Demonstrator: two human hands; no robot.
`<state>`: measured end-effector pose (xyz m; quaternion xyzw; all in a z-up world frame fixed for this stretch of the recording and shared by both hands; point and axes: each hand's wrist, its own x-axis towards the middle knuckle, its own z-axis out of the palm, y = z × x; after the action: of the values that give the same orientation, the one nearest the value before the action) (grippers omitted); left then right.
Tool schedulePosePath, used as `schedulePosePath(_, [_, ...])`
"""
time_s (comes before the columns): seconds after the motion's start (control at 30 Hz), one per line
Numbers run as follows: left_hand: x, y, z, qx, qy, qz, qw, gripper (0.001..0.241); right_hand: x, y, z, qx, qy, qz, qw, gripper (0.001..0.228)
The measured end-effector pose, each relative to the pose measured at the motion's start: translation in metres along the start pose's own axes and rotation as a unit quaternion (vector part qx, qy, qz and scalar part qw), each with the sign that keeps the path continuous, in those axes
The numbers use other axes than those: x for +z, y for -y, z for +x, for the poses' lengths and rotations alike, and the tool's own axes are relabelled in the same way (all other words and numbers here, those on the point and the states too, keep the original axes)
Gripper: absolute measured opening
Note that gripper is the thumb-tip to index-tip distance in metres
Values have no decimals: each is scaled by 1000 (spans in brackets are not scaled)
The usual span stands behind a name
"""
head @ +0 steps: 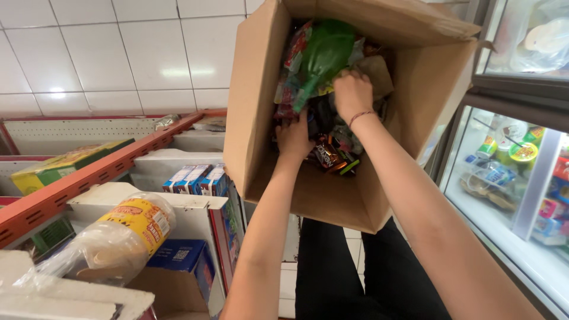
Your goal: The person scans and places milk cartons and snack packets into a refrigerated display and onto store shelves. They also wipe the shelf edges with a cloth and spray a cleaning solution.
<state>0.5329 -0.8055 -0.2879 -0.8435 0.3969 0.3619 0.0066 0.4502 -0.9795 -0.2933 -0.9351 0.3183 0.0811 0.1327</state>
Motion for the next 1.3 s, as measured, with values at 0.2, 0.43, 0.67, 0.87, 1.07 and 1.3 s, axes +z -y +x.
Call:
schedulePosePath(0.2, [-68, -33, -54, -38, 47, 32, 998, 65, -110, 8, -26, -82, 14, 105, 991, 6])
schedulePosePath(0.43, [-126, -68, -179, -69, -14, -238, 969, 77, -223, -7, -106, -34, 24, 457, 888, 20])
schedulePosePath(0.67, [-113, -94, -293, 80, -115, -670, 729, 74, -283, -20, -173, -36, -82, 646, 758, 14])
schedulePosePath(0.87, [-98, -111, -350, 214, -123, -785, 568, 94, -332, 8, -224, -59, -54, 671, 737, 17])
schedulePosePath(1.07, [-131, -130, -399, 309, -169, -667, 657, 92, -358, 45, -255, -61, 75, 719, 688, 18])
schedulePosePath(1.3, [-144, -157, -494, 302, -267, -727, 556, 99, -407, 60, -299, -115, 224, 803, 540, 45])
